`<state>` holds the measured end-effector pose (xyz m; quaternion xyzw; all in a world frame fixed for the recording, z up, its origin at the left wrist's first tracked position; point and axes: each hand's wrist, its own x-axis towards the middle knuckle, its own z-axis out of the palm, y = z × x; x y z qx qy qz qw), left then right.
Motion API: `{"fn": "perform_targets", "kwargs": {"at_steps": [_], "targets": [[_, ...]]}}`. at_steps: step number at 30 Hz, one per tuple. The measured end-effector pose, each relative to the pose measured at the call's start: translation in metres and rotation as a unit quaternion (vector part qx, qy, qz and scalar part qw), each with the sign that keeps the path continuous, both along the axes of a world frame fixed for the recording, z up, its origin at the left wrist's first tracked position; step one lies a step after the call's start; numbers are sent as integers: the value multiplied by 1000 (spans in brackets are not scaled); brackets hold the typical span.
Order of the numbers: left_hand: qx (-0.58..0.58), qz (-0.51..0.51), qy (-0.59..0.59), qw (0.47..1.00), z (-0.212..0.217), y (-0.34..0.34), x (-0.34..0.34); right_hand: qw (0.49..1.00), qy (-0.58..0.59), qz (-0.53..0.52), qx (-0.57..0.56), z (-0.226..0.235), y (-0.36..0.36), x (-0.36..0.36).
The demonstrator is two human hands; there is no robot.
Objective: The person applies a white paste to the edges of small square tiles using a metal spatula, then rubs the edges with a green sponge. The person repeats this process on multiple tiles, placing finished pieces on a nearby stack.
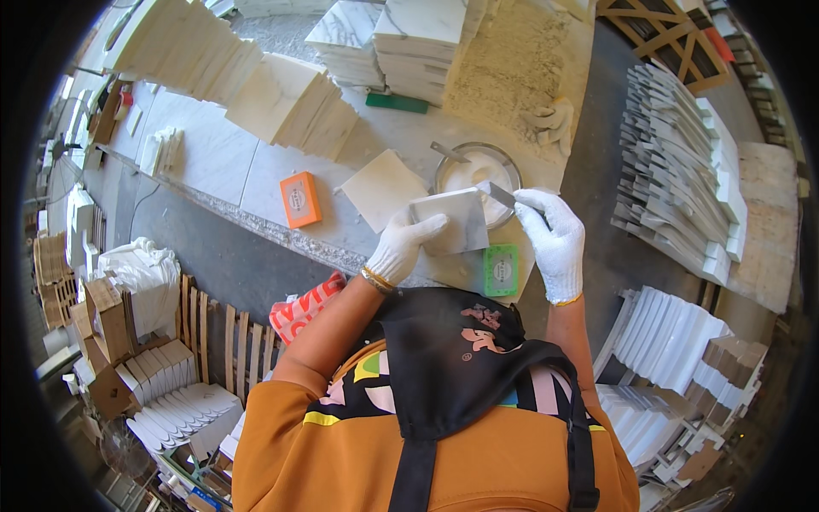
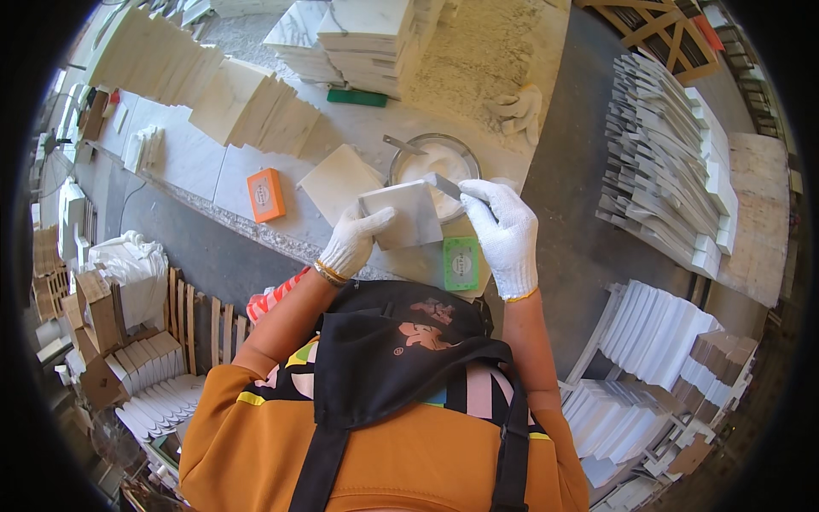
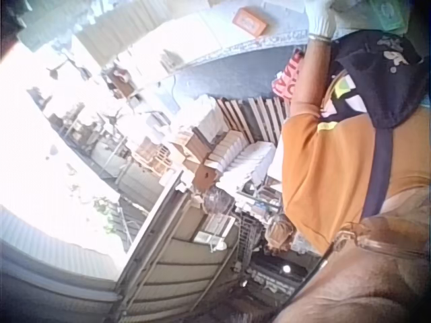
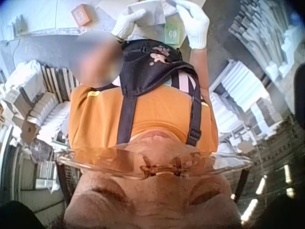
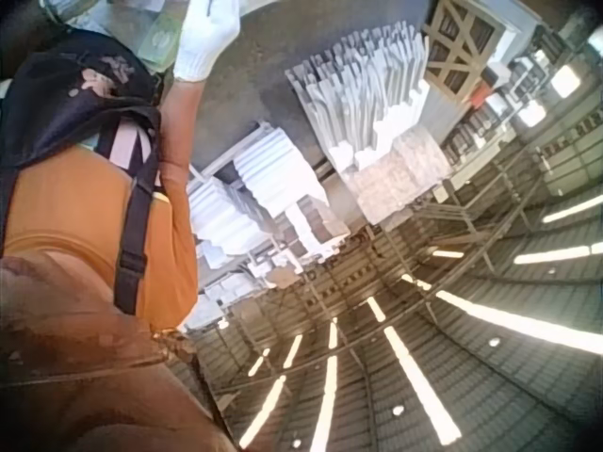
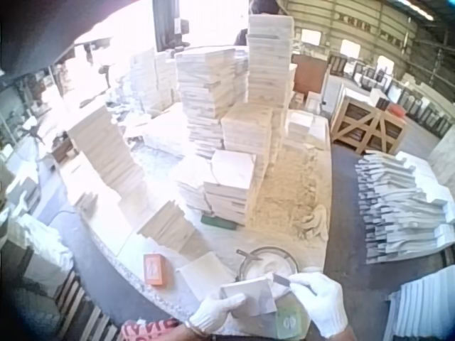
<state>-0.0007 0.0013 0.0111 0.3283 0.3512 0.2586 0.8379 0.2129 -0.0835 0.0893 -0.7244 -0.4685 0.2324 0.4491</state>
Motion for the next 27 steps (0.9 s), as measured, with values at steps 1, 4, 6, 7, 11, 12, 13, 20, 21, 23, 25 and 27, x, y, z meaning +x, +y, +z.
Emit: {"fn": "perform_targets", "kwargs": {"at_steps": [1,4,6,7,11,12,13,20,21,23,25,27], "targets": [[-1,-4,-3,1000,1,0,0,1000,-7,7,11,-1,0,0],[-4,2,1,1000,-3,-1,0,998,-57,3,29,5,2,1],[-2,4,1,1000,-4,-1,0,997,-68,-3,37,3,2,4],[-2,5,0,1000,-4,-1,0,996,-74,-6,41,1,2,5],[-2,9,-2,1000,-3,-1,-1,996,-90,-4,27,-7,2,5],[-2,12,-4,1000,-3,-1,0,996,-90,-6,23,-13,1,7],[-3,15,-6,1000,-3,-2,0,996,-90,-9,18,-19,0,9],[-5,6,-10,1000,-4,0,-1,951,-207,57,-221,-53,0,8],[-6,9,-10,1000,-5,-1,-1,952,-210,60,-214,-54,-1,5],[-9,10,-12,1000,-6,-1,-2,954,-204,63,-211,-48,-3,1],[-12,8,-15,1000,-5,-1,-3,958,-161,28,-237,-35,-8,1],[-18,14,-22,999,-5,-2,-2,966,-120,6,-227,-32,-21,9]]}}
